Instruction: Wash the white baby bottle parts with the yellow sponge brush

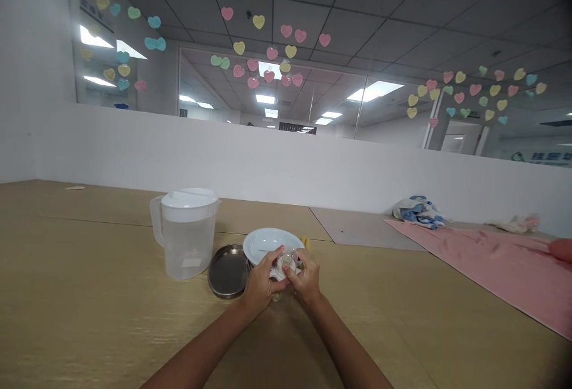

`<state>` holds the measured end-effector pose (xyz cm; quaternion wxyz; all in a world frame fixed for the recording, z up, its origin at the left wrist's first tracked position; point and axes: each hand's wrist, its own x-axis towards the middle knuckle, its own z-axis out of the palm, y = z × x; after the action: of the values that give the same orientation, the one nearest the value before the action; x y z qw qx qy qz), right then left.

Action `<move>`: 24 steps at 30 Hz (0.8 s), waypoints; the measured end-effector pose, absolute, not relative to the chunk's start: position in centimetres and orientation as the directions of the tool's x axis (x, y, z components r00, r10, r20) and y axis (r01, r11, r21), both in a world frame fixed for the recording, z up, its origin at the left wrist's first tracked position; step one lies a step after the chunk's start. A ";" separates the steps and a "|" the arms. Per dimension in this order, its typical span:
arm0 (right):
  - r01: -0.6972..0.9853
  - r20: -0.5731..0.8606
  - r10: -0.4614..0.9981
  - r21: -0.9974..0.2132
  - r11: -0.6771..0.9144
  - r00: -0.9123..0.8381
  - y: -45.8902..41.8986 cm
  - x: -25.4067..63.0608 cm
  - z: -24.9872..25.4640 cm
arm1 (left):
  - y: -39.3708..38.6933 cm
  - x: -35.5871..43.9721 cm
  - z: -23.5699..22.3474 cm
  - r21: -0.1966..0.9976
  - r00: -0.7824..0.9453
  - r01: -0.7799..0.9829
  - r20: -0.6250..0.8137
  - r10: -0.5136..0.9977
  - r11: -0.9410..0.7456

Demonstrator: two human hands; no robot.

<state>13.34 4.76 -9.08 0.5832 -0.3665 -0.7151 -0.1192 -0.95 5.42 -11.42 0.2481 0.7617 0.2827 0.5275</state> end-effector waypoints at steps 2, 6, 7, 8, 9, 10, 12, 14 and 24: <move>0.661 0.923 0.382 -0.256 0.705 -0.049 4.8 13.4 -9.2 | 5.4 -0.9 -11.4 0.685 0.287 0.169 0.654 0.700 -0.709; 0.659 0.928 0.370 -0.250 0.709 -0.046 4.9 13.4 -9.4 | 5.5 -0.8 -11.4 0.693 0.277 0.163 0.651 0.707 -0.702; 0.659 0.928 0.369 -0.249 0.710 -0.047 4.9 13.4 -9.4 | 5.6 -0.8 -11.4 0.693 0.272 0.159 0.654 0.706 -0.703; 0.659 0.929 0.367 -0.247 0.710 -0.047 4.9 13.4 -9.4 | 5.6 -0.8 -11.4 0.693 0.269 0.153 0.656 0.705 -0.704; 0.659 0.929 0.366 -0.245 0.711 -0.049 4.8 13.5 -9.4 | 5.6 -0.8 -11.5 0.693 0.269 0.147 0.659 0.703 -0.706; 0.660 0.930 0.364 -0.241 0.712 -0.054 4.8 13.5 -9.4 | 5.6 -0.8 -11.5 0.693 0.269 0.140 0.661 0.700 -0.707; 0.661 0.930 0.360 -0.228 0.715 -0.069 4.8 13.5 -9.3 | 5.6 -0.9 -11.5 0.695 0.272 0.130 0.661 0.700 -0.707; 0.661 0.931 0.356 -0.215 0.719 -0.084 4.8 13.6 -9.3 | 5.6 -0.9 -11.5 0.697 0.273 0.126 0.660 0.700 -0.706; 0.696 0.938 0.338 -0.194 0.691 -0.074 4.9 13.5 -9.6 | 5.5 -0.9 -11.4 0.684 0.276 0.177 0.656 0.703 -0.708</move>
<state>13.51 4.93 -9.59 0.5768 -0.3610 -0.7162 -0.1550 -0.85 5.45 -11.43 0.2492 0.7589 0.2900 0.5271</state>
